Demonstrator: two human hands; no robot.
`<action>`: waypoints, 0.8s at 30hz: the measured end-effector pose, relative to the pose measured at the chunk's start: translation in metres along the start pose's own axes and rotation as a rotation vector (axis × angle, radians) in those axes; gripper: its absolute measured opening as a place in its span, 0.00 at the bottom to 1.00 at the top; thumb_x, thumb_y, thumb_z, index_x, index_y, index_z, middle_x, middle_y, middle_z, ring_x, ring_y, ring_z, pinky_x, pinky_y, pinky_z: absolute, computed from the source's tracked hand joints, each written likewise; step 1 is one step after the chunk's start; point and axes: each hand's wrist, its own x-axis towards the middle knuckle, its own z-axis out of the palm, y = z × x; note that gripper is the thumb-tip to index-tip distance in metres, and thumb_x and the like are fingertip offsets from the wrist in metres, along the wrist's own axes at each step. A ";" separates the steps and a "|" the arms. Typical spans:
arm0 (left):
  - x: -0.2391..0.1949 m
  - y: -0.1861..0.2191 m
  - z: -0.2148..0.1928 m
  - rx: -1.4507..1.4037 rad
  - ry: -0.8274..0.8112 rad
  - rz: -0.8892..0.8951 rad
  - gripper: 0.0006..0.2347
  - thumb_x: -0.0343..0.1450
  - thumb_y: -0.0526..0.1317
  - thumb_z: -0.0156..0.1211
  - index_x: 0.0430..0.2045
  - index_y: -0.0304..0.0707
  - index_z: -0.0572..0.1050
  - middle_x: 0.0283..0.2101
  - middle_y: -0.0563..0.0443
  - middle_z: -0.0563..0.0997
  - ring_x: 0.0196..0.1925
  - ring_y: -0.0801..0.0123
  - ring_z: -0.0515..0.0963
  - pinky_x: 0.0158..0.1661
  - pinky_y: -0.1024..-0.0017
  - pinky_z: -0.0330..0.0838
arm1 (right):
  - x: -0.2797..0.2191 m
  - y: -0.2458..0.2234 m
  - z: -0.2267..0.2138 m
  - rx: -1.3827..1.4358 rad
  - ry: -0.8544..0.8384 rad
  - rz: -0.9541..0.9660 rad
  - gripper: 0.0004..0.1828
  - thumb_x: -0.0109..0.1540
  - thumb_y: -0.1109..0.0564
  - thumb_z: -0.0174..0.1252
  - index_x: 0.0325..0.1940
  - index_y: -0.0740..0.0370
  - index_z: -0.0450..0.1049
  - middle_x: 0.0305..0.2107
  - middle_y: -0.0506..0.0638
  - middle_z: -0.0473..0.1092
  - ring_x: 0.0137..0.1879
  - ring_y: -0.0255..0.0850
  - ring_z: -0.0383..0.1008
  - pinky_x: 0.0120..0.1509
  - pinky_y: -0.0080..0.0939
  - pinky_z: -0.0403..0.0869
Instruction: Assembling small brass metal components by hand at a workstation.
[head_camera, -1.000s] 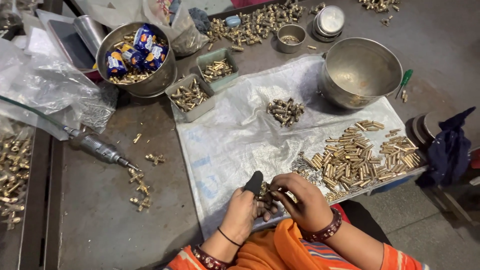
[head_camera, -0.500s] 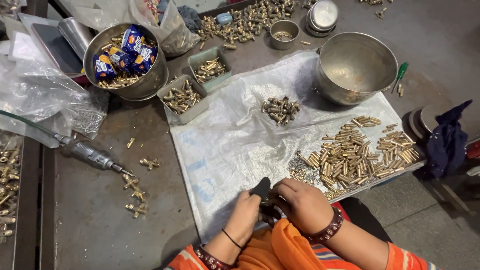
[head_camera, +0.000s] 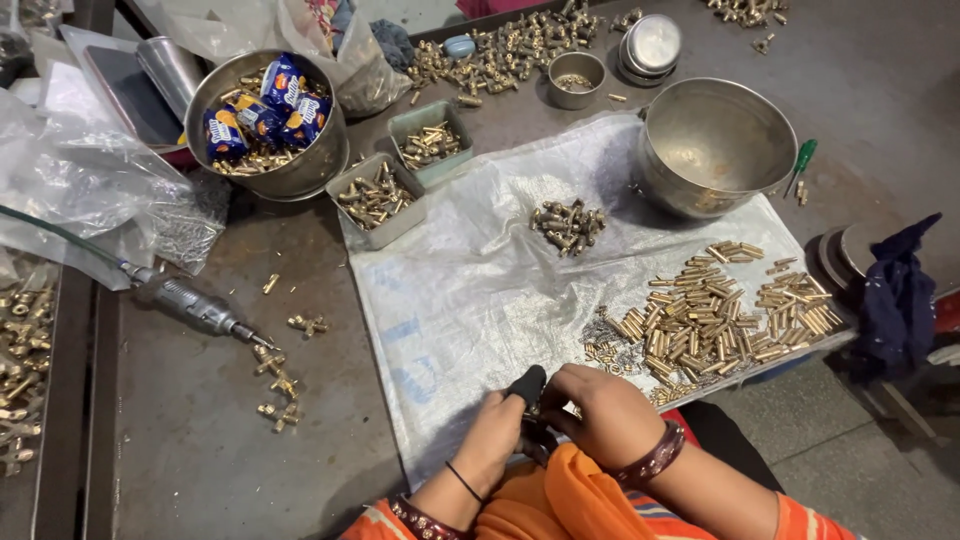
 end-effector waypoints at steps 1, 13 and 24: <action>0.000 0.000 -0.002 -0.019 -0.036 0.017 0.17 0.74 0.47 0.53 0.35 0.25 0.78 0.25 0.45 0.81 0.18 0.66 0.78 0.18 0.70 0.71 | 0.003 0.003 0.000 0.108 -0.029 0.025 0.11 0.54 0.56 0.69 0.36 0.60 0.76 0.32 0.50 0.76 0.40 0.44 0.81 0.43 0.43 0.78; -0.001 -0.012 -0.010 -0.051 -0.182 0.020 0.18 0.78 0.52 0.45 0.46 0.38 0.76 0.28 0.54 0.80 0.22 0.76 0.75 0.22 0.78 0.65 | 0.011 0.023 0.010 0.875 -0.157 0.292 0.09 0.57 0.60 0.69 0.38 0.69 0.81 0.42 0.49 0.76 0.42 0.37 0.77 0.47 0.37 0.76; -0.010 0.002 0.001 0.002 -0.352 -0.009 0.27 0.77 0.63 0.36 0.41 0.41 0.77 0.28 0.54 0.81 0.22 0.80 0.73 0.18 0.83 0.59 | 0.008 0.031 0.006 0.899 -0.182 0.107 0.07 0.60 0.62 0.65 0.39 0.71 0.81 0.43 0.51 0.74 0.50 0.38 0.76 0.57 0.38 0.74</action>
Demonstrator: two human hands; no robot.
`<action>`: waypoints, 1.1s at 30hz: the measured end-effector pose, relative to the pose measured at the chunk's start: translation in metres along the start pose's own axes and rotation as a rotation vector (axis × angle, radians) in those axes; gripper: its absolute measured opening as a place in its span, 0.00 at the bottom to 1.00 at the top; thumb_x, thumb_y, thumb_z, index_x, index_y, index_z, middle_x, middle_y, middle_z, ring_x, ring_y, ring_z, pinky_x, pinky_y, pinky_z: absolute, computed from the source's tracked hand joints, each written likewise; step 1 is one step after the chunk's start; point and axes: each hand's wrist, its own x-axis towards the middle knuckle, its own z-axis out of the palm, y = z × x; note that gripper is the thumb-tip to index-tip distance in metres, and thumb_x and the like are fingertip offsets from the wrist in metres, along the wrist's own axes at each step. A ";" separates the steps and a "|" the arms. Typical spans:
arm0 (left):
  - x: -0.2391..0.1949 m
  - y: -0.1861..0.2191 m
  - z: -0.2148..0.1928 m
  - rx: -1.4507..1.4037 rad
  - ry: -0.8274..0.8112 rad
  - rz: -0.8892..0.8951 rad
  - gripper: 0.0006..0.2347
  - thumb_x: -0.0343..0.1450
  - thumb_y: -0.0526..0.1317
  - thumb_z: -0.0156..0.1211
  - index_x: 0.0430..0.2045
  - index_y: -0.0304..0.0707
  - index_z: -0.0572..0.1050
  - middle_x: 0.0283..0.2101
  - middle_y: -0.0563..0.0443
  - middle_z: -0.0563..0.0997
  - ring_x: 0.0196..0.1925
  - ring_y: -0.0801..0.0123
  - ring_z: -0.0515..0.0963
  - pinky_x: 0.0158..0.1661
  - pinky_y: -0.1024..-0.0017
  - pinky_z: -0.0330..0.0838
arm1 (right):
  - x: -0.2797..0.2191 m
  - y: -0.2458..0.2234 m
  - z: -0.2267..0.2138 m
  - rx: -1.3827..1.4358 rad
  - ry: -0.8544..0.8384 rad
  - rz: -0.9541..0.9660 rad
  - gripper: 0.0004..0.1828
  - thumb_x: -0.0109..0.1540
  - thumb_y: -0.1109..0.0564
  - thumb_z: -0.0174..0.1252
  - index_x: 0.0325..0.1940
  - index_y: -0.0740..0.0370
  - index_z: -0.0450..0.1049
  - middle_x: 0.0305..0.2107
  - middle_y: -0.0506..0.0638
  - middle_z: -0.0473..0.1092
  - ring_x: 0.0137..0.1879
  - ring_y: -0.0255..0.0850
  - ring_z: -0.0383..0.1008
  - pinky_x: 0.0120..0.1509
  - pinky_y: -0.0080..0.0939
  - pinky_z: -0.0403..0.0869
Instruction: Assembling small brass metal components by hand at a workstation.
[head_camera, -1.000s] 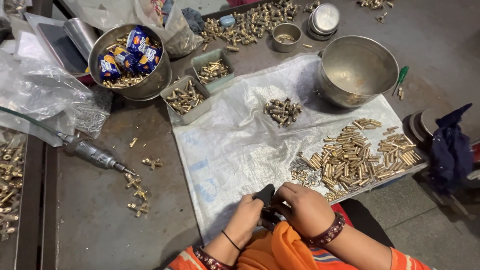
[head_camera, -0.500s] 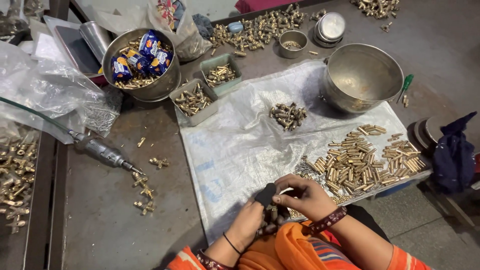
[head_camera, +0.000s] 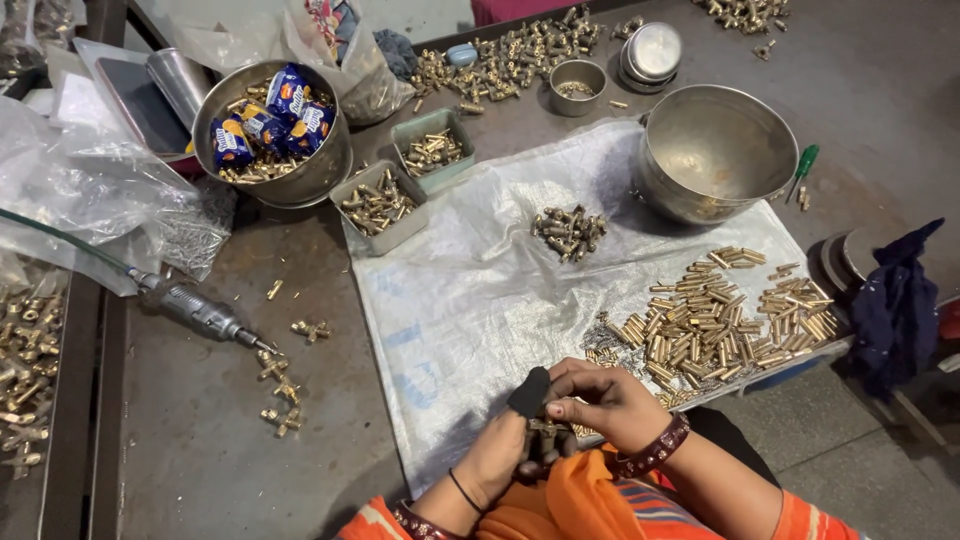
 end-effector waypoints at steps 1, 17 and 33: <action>0.001 0.001 0.001 -0.006 0.003 0.014 0.25 0.77 0.62 0.37 0.41 0.43 0.77 0.28 0.53 0.81 0.23 0.81 0.74 0.18 0.84 0.58 | 0.000 0.001 -0.001 -0.023 -0.002 -0.014 0.07 0.60 0.62 0.65 0.39 0.70 0.81 0.42 0.51 0.75 0.50 0.39 0.76 0.58 0.38 0.74; -0.052 0.033 -0.149 1.190 1.213 0.270 0.20 0.57 0.41 0.66 0.43 0.37 0.81 0.43 0.39 0.81 0.48 0.45 0.79 0.50 0.57 0.73 | 0.167 0.099 -0.171 -0.771 0.623 -0.168 0.37 0.54 0.43 0.71 0.65 0.50 0.69 0.67 0.57 0.62 0.72 0.55 0.63 0.75 0.52 0.65; 0.014 0.062 -0.018 1.576 0.597 0.131 0.45 0.54 0.37 0.74 0.70 0.48 0.56 0.77 0.45 0.48 0.78 0.52 0.41 0.71 0.46 0.36 | 0.193 0.066 -0.085 -0.948 0.405 0.156 0.23 0.58 0.38 0.63 0.57 0.39 0.78 0.64 0.39 0.67 0.71 0.45 0.61 0.79 0.54 0.56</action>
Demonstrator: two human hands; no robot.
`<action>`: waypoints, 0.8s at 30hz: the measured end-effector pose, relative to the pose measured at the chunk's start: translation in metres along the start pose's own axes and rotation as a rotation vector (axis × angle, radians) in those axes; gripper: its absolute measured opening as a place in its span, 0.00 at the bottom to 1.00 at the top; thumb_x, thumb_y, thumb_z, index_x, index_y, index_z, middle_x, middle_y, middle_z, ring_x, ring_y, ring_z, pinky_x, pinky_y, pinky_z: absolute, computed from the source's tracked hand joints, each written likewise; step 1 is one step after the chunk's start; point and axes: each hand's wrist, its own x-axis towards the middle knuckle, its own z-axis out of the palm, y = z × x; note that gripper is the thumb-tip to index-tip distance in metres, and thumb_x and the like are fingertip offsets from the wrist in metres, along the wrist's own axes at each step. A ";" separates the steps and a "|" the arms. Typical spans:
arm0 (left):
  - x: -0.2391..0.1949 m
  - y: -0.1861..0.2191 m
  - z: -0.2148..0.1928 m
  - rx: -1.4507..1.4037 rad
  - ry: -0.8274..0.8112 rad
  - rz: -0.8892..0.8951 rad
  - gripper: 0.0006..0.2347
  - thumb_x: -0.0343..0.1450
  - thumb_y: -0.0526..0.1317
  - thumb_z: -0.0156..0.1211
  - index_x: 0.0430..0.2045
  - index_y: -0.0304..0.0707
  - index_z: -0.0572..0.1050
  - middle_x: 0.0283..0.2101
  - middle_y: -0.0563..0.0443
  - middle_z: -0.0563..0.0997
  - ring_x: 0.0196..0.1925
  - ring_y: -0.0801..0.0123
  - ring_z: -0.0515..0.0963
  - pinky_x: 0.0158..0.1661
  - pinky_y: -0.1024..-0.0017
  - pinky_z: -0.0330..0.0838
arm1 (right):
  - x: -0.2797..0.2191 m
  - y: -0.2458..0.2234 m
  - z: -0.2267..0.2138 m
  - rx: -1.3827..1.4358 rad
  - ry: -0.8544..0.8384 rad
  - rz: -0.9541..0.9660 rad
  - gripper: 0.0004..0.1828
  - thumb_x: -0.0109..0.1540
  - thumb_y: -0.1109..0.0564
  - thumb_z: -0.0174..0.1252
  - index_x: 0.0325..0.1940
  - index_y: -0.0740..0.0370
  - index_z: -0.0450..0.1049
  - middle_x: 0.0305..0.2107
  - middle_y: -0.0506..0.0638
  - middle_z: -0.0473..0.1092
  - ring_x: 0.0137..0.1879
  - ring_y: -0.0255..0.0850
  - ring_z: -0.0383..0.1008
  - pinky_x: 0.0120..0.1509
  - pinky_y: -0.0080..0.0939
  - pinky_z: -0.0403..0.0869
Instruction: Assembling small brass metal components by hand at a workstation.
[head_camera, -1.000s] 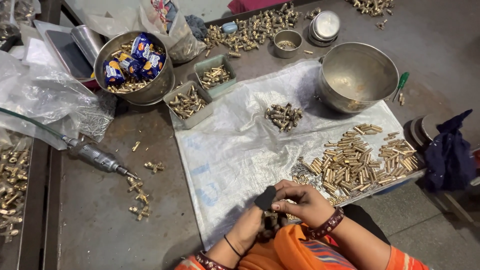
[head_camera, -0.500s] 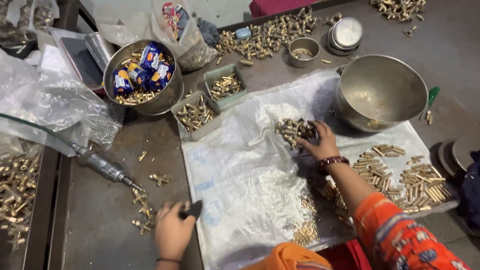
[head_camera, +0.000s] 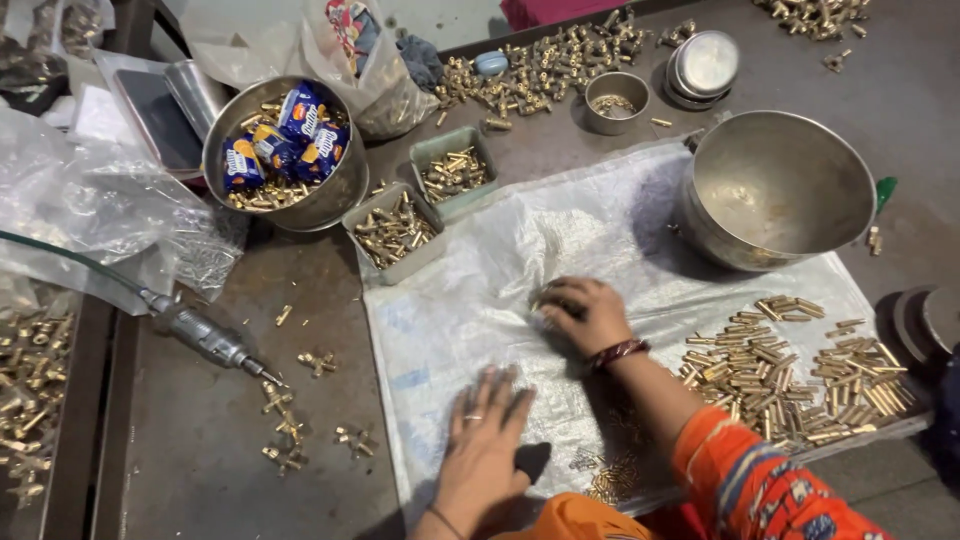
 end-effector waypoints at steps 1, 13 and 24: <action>0.007 0.009 -0.001 0.051 -0.222 0.058 0.48 0.56 0.39 0.74 0.73 0.50 0.51 0.80 0.44 0.38 0.78 0.52 0.33 0.71 0.44 0.29 | -0.009 0.000 0.009 0.046 0.035 -0.064 0.20 0.59 0.40 0.63 0.53 0.42 0.81 0.62 0.40 0.70 0.70 0.44 0.64 0.79 0.53 0.58; -0.001 -0.045 -0.006 0.171 -0.151 -0.194 0.41 0.63 0.39 0.60 0.73 0.48 0.44 0.78 0.53 0.40 0.79 0.61 0.33 0.73 0.52 0.27 | -0.072 0.027 0.000 0.777 0.087 0.291 0.16 0.62 0.50 0.61 0.54 0.50 0.81 0.51 0.53 0.80 0.56 0.47 0.81 0.61 0.48 0.79; -0.001 -0.068 0.028 0.095 0.101 -0.081 0.36 0.67 0.44 0.57 0.72 0.44 0.49 0.78 0.49 0.44 0.78 0.58 0.36 0.71 0.50 0.26 | -0.107 0.009 -0.020 0.029 0.150 -0.045 0.17 0.59 0.52 0.64 0.51 0.57 0.78 0.44 0.56 0.76 0.52 0.52 0.77 0.59 0.51 0.75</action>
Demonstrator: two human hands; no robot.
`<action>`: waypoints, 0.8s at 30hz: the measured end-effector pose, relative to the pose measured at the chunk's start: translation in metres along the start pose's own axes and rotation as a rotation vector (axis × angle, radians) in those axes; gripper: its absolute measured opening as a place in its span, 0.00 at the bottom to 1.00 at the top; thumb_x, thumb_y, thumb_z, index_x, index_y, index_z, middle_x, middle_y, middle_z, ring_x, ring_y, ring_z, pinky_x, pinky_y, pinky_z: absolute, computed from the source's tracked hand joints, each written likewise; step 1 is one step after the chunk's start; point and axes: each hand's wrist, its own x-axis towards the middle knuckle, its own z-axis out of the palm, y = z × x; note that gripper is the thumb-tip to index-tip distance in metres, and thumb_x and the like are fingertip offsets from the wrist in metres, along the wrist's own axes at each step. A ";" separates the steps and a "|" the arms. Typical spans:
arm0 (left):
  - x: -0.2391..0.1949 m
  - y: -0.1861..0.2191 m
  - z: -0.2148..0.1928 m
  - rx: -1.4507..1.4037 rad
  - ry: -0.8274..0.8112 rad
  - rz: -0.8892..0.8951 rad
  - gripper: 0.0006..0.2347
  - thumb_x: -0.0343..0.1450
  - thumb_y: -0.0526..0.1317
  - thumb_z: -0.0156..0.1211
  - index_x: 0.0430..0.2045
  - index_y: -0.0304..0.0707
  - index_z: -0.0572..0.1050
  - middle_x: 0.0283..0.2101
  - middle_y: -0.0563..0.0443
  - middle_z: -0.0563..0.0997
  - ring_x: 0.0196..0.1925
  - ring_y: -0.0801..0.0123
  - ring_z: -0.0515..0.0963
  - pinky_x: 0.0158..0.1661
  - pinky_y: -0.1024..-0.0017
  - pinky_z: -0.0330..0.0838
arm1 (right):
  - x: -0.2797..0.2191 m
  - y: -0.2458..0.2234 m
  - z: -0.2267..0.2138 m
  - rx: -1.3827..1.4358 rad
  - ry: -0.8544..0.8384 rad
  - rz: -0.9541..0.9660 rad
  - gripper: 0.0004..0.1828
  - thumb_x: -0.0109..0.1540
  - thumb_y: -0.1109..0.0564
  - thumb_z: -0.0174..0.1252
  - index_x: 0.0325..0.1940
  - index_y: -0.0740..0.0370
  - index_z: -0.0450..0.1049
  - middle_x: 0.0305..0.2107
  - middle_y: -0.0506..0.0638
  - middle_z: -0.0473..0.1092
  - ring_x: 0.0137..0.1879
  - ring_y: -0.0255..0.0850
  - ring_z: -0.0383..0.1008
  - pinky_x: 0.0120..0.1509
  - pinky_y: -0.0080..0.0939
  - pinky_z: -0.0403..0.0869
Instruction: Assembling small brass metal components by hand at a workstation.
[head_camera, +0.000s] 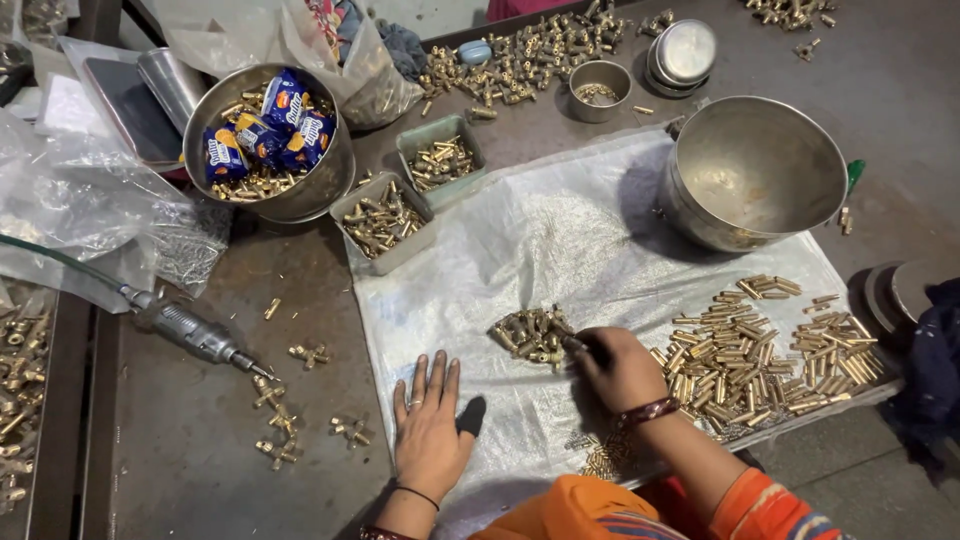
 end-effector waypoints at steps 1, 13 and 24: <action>0.000 0.001 -0.002 0.021 -0.034 -0.022 0.35 0.68 0.44 0.56 0.71 0.44 0.49 0.77 0.50 0.43 0.79 0.60 0.35 0.72 0.51 0.26 | 0.002 0.003 -0.004 0.021 -0.050 0.091 0.15 0.60 0.52 0.64 0.49 0.56 0.80 0.44 0.55 0.77 0.50 0.50 0.78 0.57 0.49 0.76; -0.012 0.024 0.029 -1.592 -0.379 -0.130 0.15 0.76 0.42 0.53 0.51 0.31 0.77 0.29 0.39 0.84 0.23 0.62 0.82 0.21 0.74 0.69 | -0.058 -0.074 -0.035 0.515 -0.024 -0.391 0.16 0.59 0.57 0.65 0.51 0.61 0.78 0.44 0.53 0.80 0.50 0.44 0.83 0.54 0.40 0.78; -0.009 -0.012 0.055 -1.377 -0.338 -0.271 0.08 0.70 0.38 0.67 0.36 0.31 0.80 0.17 0.52 0.77 0.14 0.74 0.74 0.17 0.75 0.64 | -0.033 0.044 -0.026 -0.126 0.124 0.047 0.18 0.57 0.55 0.64 0.51 0.55 0.78 0.47 0.52 0.76 0.52 0.52 0.77 0.57 0.48 0.76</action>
